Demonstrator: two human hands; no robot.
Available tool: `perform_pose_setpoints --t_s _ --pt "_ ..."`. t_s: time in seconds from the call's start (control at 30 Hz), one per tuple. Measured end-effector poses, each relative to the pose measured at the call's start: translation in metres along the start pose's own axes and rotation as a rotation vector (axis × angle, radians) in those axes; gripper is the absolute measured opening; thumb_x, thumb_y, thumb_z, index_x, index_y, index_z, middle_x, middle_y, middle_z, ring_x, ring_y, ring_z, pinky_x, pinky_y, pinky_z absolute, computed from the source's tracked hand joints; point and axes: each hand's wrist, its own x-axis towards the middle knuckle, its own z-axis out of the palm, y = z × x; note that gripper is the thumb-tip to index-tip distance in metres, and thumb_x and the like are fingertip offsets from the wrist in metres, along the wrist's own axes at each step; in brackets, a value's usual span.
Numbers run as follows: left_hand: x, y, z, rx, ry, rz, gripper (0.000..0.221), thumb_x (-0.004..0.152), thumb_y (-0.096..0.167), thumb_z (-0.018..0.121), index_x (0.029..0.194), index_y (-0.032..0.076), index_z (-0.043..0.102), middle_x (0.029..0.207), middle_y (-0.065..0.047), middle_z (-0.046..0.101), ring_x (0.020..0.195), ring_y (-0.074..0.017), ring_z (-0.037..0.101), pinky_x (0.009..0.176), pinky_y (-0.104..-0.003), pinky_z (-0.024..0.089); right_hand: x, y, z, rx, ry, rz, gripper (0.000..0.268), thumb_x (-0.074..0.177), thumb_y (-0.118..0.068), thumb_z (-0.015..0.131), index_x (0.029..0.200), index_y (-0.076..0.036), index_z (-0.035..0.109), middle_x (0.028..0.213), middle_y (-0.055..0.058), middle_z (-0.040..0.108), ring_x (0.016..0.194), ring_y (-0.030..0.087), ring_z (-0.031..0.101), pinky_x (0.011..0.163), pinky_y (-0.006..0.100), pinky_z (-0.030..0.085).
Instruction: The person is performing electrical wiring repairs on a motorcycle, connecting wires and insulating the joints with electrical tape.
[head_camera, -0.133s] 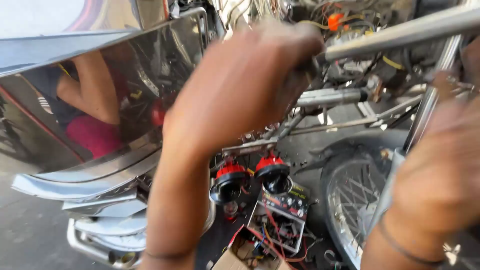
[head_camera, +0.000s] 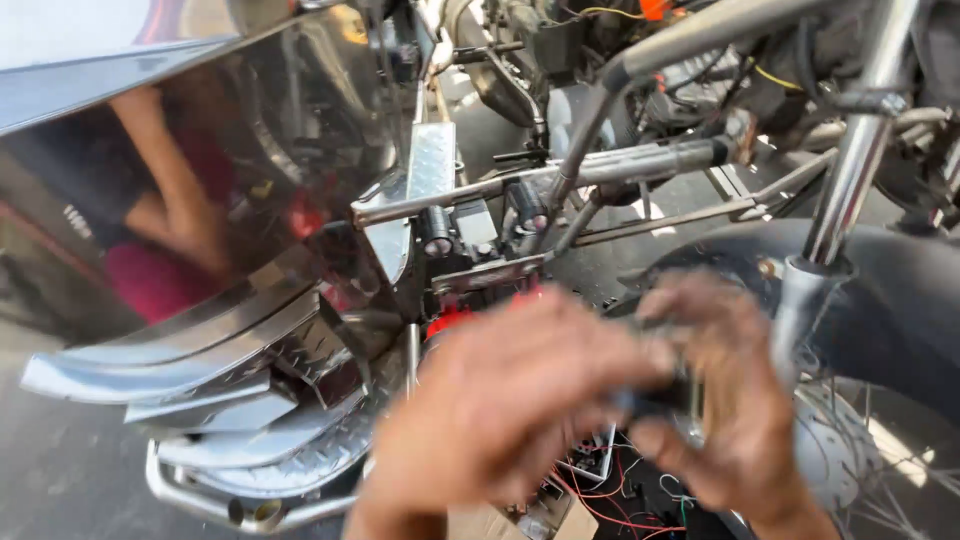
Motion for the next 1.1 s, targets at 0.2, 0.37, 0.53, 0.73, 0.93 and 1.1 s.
perform_pose_setpoints --t_s 0.2,0.37,0.53,0.73,0.93,1.1 --pt "-0.133 -0.028 0.162 -0.572 0.167 -0.461 0.022 0.109 0.017 0.073 0.126 0.003 0.07 0.127 -0.015 0.08 0.123 -0.0322 0.08 0.11 -0.042 0.064 -0.149 0.051 -0.043 -0.241 -0.091 0.316 0.034 0.092 -0.023 0.083 0.116 0.0 0.076 0.109 0.017 0.081 0.101 0.024 0.082 0.092 0.029 0.063" --pt "-0.229 -0.064 0.247 -0.692 0.036 -0.793 0.035 0.097 0.018 0.088 0.127 0.009 0.073 0.122 -0.005 0.079 0.112 -0.0182 0.076 0.093 -0.032 0.06 -0.216 0.083 -0.044 -0.496 -0.082 0.261 0.026 0.095 -0.022 0.079 0.111 -0.002 0.08 0.104 0.013 0.075 0.071 0.014 0.072 0.064 0.024 0.061" --pt "-0.209 -0.06 0.239 -0.806 -0.033 -0.746 0.03 0.106 0.014 0.075 0.135 0.007 0.067 0.133 -0.013 0.075 0.121 -0.0302 0.078 0.103 -0.041 0.069 -0.236 0.087 -0.035 -0.366 -0.059 0.374 0.028 0.097 -0.02 0.078 0.115 0.002 0.076 0.114 0.018 0.072 0.083 0.021 0.074 0.072 0.029 0.067" --pt "-0.209 -0.053 0.236 -0.669 -0.108 -0.573 0.03 0.108 0.023 0.075 0.134 0.009 0.069 0.13 -0.012 0.07 0.122 -0.0328 0.068 0.106 -0.05 0.057 -0.227 0.08 -0.029 -0.476 -0.105 0.281 0.03 0.097 -0.025 0.077 0.114 0.0 0.077 0.105 0.016 0.069 0.086 0.024 0.069 0.076 0.033 0.058" --pt "-0.216 -0.057 0.235 -0.782 -0.081 -0.639 0.026 0.11 0.023 0.072 0.133 0.012 0.067 0.137 -0.012 0.067 0.129 -0.0329 0.067 0.107 -0.049 0.058 -0.225 0.092 -0.024 -0.395 -0.144 0.255 0.036 0.102 -0.033 0.074 0.109 0.002 0.076 0.105 0.016 0.07 0.091 0.027 0.071 0.081 0.036 0.058" --pt "-0.218 -0.057 0.234 -0.786 -0.06 -0.659 0.03 0.104 0.029 0.08 0.127 0.009 0.075 0.124 -0.012 0.07 0.117 -0.0298 0.07 0.1 -0.045 0.057 -0.224 0.093 -0.021 -0.332 -0.191 0.274 0.026 0.098 -0.021 0.081 0.11 0.001 0.075 0.108 0.015 0.071 0.094 0.027 0.071 0.084 0.035 0.058"
